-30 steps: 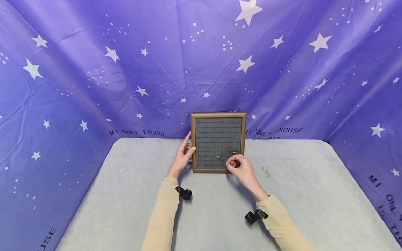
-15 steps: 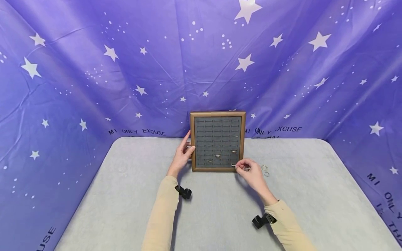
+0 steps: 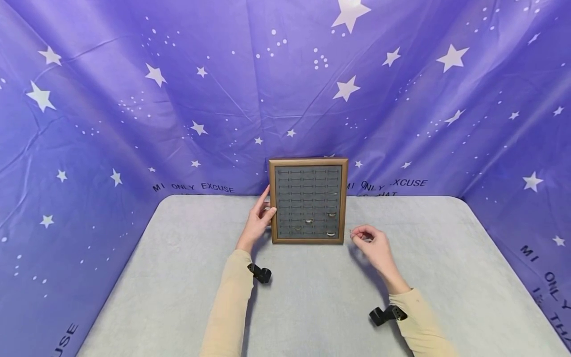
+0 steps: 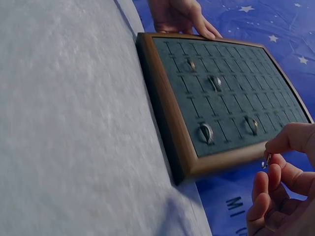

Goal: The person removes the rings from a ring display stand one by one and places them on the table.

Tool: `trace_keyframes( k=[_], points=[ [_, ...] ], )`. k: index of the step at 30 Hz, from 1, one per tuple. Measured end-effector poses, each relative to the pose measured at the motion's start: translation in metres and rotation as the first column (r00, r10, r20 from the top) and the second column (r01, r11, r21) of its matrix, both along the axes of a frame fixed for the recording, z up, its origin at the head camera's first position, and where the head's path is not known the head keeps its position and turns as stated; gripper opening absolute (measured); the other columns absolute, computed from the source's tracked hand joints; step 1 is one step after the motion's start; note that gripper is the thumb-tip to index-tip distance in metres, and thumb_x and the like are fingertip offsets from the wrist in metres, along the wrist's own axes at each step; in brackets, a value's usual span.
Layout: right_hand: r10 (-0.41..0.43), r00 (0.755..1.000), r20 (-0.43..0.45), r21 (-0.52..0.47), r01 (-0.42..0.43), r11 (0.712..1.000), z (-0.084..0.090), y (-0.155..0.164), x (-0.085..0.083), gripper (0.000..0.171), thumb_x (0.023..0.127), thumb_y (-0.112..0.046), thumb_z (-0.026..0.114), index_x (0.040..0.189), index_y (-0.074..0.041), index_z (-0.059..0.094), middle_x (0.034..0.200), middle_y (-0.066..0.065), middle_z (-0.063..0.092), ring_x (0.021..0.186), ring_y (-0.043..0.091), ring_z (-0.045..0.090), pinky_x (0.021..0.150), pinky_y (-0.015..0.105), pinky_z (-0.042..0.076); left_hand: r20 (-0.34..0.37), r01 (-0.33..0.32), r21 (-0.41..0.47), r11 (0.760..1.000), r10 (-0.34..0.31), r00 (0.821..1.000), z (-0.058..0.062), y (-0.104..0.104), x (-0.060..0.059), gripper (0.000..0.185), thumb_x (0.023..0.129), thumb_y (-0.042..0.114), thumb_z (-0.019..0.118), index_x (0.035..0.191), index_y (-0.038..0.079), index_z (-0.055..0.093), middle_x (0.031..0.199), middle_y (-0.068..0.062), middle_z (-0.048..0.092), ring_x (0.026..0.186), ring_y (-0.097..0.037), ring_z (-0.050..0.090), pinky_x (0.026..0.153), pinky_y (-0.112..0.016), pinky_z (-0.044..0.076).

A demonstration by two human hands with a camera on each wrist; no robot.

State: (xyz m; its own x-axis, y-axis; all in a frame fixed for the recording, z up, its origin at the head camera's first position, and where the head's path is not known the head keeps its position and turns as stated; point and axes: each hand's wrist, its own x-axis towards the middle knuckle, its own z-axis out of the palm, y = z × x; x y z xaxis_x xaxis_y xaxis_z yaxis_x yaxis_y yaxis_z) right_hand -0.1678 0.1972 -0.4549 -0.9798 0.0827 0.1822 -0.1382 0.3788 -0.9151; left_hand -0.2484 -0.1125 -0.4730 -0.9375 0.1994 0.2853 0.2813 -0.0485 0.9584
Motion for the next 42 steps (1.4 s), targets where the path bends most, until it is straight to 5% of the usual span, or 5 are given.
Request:
trace_keyframes(
  k=[12,23,32,42],
  points=[
    [-0.037,0.999,-0.035,-0.022,0.036,0.999,-0.018,0.035,-0.006,0.013,0.084,0.002,0.068,0.091,0.012,0.065,0.076,0.000,0.060,0.069,0.004,0.053,0.060,0.015,0.045,0.011,-0.007,-0.013,1.000,0.008,1.000,-0.001,-0.003,0.002,0.064,0.097,-0.002,0.053,0.154,0.008,0.024,0.104,-0.018,0.059,0.079,-0.020,0.057,0.064,-0.029,0.053],
    [-0.067,0.998,-0.009,0.013,0.067,0.998,0.003,0.054,0.004,0.012,0.084,0.009,0.064,0.092,0.018,0.062,0.075,0.001,0.059,0.068,0.005,0.051,0.061,0.014,0.044,0.045,0.001,-0.006,1.000,0.000,0.999,-0.001,-0.003,0.002,0.065,0.097,-0.001,0.053,0.154,0.009,0.024,0.102,-0.012,0.057,0.080,-0.016,0.057,0.065,-0.029,0.053],
    [-0.120,0.992,0.047,0.067,0.117,0.991,-0.025,0.080,0.001,0.015,0.087,0.000,0.067,0.096,0.012,0.064,0.076,-0.005,0.059,0.068,0.005,0.051,0.057,0.018,0.044,0.038,0.003,-0.025,1.000,-0.002,0.999,-0.001,-0.005,0.001,0.065,0.097,0.000,0.054,0.154,0.010,0.024,0.105,-0.018,0.058,0.078,-0.015,0.056,0.064,-0.028,0.052],
    [-0.108,0.994,0.002,0.137,0.107,0.985,-0.040,0.090,0.004,0.011,0.083,0.002,0.069,0.088,0.011,0.065,0.072,-0.001,0.060,0.063,0.003,0.051,0.055,0.015,0.043,0.048,0.002,-0.037,0.999,0.000,0.999,0.003,-0.003,-0.001,0.065,0.097,0.000,0.054,0.154,0.010,0.024,0.107,-0.021,0.058,0.080,-0.019,0.058,0.065,-0.030,0.054]
  ],
)
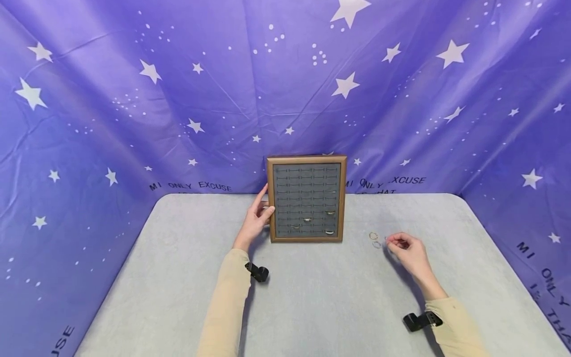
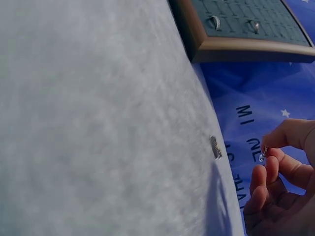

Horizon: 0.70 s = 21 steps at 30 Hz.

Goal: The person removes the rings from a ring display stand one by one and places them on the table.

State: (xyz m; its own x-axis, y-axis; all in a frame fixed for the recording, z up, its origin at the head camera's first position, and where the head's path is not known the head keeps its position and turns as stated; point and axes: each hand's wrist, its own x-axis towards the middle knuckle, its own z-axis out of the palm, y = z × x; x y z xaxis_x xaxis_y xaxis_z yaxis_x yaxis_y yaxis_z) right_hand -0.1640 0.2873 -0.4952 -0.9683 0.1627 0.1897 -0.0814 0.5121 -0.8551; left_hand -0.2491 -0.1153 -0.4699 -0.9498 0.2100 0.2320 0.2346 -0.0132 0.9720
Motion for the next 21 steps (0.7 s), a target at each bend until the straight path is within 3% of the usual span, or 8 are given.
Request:
trace_keyframes(
  k=[3,12,21],
  points=[
    [-0.014,1.000,-0.008,0.051,0.014,0.999,-0.004,0.002,0.000,0.009,0.082,0.001,0.069,0.086,0.009,0.066,0.071,-0.001,0.060,0.064,0.001,0.051,0.060,0.013,0.041,-0.006,0.005,0.002,1.000,-0.005,1.000,0.001,0.000,0.000,0.065,0.097,0.000,0.054,0.154,0.009,0.024,0.106,-0.021,0.058,0.079,-0.021,0.057,0.065,-0.031,0.053],
    [0.009,1.000,0.000,0.201,-0.008,0.980,-0.011,0.009,-0.005,0.006,0.082,-0.004,0.071,0.083,0.002,0.069,0.072,0.004,0.061,0.063,0.003,0.050,0.059,0.017,0.038,-0.027,0.011,0.021,1.000,-0.010,1.000,-0.001,0.000,0.000,0.064,0.097,-0.001,0.054,0.153,0.006,0.024,0.106,-0.021,0.058,0.077,-0.022,0.055,0.062,-0.028,0.051],
    [0.031,0.998,0.062,0.273,-0.047,0.961,-0.013,0.013,-0.008,0.006,0.082,-0.003,0.070,0.082,0.002,0.068,0.070,0.002,0.059,0.062,0.007,0.047,0.059,0.024,0.038,-0.021,0.007,0.009,1.000,-0.007,1.000,-0.002,0.000,-0.001,0.064,0.097,0.000,0.054,0.154,0.008,0.024,0.108,-0.023,0.057,0.078,-0.018,0.056,0.064,-0.029,0.052]
  ],
)
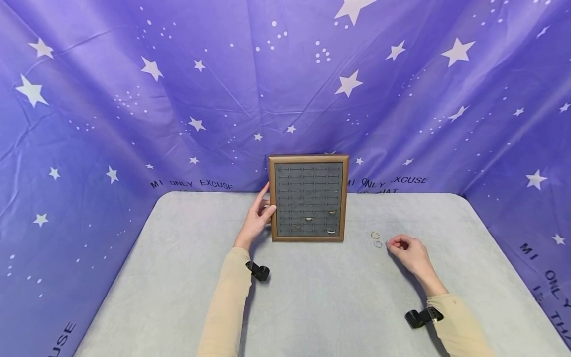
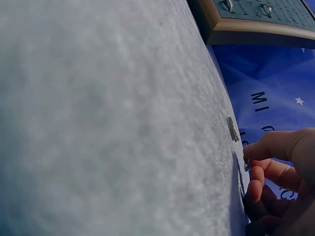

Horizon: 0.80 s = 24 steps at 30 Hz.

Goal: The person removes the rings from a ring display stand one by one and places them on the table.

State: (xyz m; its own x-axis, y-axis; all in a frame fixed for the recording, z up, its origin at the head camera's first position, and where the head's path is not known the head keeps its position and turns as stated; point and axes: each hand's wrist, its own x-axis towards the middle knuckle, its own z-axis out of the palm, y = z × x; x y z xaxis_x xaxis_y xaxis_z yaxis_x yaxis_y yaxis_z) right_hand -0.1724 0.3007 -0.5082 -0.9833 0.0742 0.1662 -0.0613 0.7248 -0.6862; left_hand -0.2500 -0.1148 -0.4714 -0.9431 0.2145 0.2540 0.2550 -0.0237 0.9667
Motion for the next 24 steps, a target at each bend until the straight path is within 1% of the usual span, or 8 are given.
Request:
trace_keyframes(
  k=[6,11,17,24],
  points=[
    [0.010,1.000,0.001,0.006,-0.010,1.000,0.0009,0.0001,0.0007,0.005,0.081,-0.003,0.070,0.081,0.001,0.068,0.070,0.002,0.059,0.061,0.005,0.046,0.058,0.024,0.037,0.007,0.007,0.000,1.000,-0.007,1.000,0.0007,0.0000,-0.0003,0.064,0.098,0.000,0.054,0.154,0.008,0.024,0.109,-0.025,0.057,0.079,-0.018,0.056,0.066,-0.029,0.052],
    [0.003,1.000,-0.009,-0.059,-0.003,0.998,0.0005,0.0010,0.0029,0.005,0.081,0.000,0.069,0.084,0.003,0.068,0.072,0.003,0.061,0.062,0.003,0.048,0.058,0.020,0.039,0.007,0.007,-0.010,1.000,-0.007,1.000,0.0006,-0.0011,0.0009,0.064,0.098,0.000,0.053,0.154,0.008,0.024,0.108,-0.025,0.057,0.080,-0.022,0.056,0.065,-0.029,0.052],
    [-0.017,1.000,-0.013,-0.172,0.014,0.985,0.0022,0.0026,0.0056,0.011,0.081,0.002,0.068,0.090,0.008,0.068,0.074,0.003,0.061,0.063,0.001,0.050,0.057,0.016,0.041,0.016,0.005,-0.016,1.000,-0.004,1.000,0.0008,-0.0012,0.0012,0.064,0.098,0.001,0.054,0.154,0.009,0.024,0.110,-0.025,0.057,0.081,-0.022,0.057,0.067,-0.029,0.052],
    [-0.019,1.000,0.002,-0.209,0.019,0.978,0.0083,0.0009,0.0055,0.014,0.084,0.001,0.066,0.094,0.010,0.066,0.078,0.007,0.062,0.066,0.001,0.052,0.058,0.016,0.042,0.025,0.007,-0.006,1.000,-0.007,1.000,0.0010,-0.0014,0.0015,0.065,0.097,-0.001,0.054,0.154,0.009,0.024,0.110,-0.026,0.057,0.083,-0.020,0.059,0.070,-0.033,0.054]
  ],
)
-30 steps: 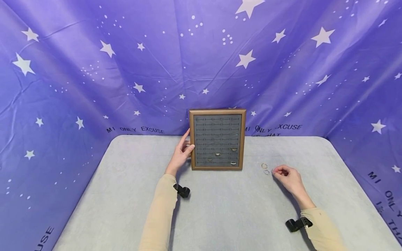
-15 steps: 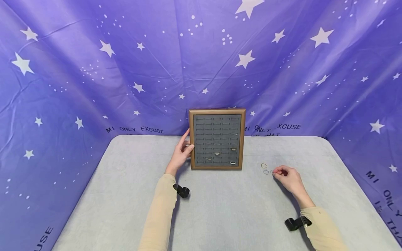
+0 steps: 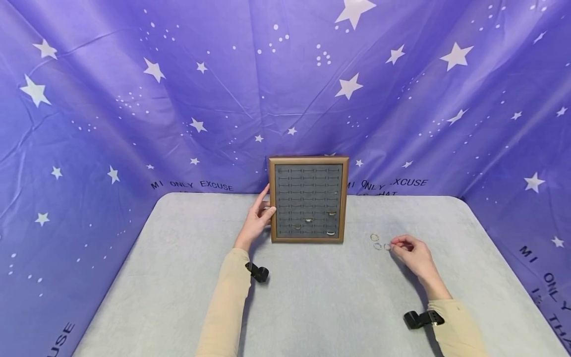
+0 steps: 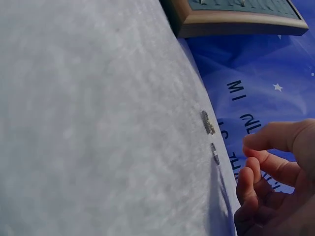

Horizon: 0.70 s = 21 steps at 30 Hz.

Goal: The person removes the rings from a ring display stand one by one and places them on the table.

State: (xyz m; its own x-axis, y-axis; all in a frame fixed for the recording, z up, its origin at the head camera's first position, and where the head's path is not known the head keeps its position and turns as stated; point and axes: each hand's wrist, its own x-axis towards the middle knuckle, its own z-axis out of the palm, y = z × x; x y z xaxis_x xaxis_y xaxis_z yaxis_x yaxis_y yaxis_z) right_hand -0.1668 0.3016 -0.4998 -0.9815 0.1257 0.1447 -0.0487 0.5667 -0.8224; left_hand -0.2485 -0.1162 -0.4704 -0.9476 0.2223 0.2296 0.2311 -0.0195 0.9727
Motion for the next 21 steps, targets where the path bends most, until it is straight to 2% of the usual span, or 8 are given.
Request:
trace_keyframes(
  k=[4,11,15,21],
  points=[
    [0.007,1.000,0.019,-0.046,-0.006,0.999,0.005,-0.004,-0.002,0.017,0.086,0.000,0.067,0.098,0.012,0.064,0.082,0.009,0.063,0.069,0.002,0.053,0.058,0.017,0.045,-0.001,-0.002,-0.016,1.000,0.002,1.000,0.001,0.000,0.000,0.065,0.097,0.000,0.054,0.154,0.010,0.024,0.111,-0.028,0.057,0.083,-0.020,0.058,0.070,-0.033,0.054],
    [0.049,0.998,0.029,-0.183,-0.043,0.982,0.012,-0.020,-0.007,0.022,0.087,0.001,0.066,0.104,0.014,0.061,0.079,0.001,0.060,0.063,0.007,0.053,0.045,0.023,0.046,0.008,0.000,-0.031,1.000,0.000,1.000,0.001,-0.001,0.000,0.066,0.097,0.001,0.055,0.155,0.012,0.024,0.112,-0.028,0.057,0.083,-0.020,0.059,0.071,-0.034,0.054],
    [0.067,0.998,0.014,-0.225,-0.062,0.972,0.015,-0.030,-0.010,0.022,0.088,0.001,0.067,0.104,0.014,0.061,0.078,0.001,0.060,0.060,0.009,0.054,0.042,0.025,0.045,-0.007,0.006,-0.034,0.999,-0.006,1.000,0.001,-0.001,0.001,0.066,0.097,0.001,0.055,0.155,0.011,0.023,0.110,-0.026,0.058,0.083,-0.020,0.059,0.069,-0.034,0.054],
    [0.087,0.996,-0.038,-0.237,-0.093,0.967,0.019,-0.043,-0.015,0.021,0.087,0.001,0.068,0.102,0.014,0.062,0.080,0.000,0.061,0.062,0.009,0.056,0.048,0.023,0.047,0.016,0.012,-0.003,1.000,-0.012,1.000,0.001,-0.001,0.000,0.067,0.097,0.001,0.055,0.155,0.012,0.023,0.111,-0.025,0.057,0.086,-0.019,0.060,0.072,-0.035,0.055]
  ],
)
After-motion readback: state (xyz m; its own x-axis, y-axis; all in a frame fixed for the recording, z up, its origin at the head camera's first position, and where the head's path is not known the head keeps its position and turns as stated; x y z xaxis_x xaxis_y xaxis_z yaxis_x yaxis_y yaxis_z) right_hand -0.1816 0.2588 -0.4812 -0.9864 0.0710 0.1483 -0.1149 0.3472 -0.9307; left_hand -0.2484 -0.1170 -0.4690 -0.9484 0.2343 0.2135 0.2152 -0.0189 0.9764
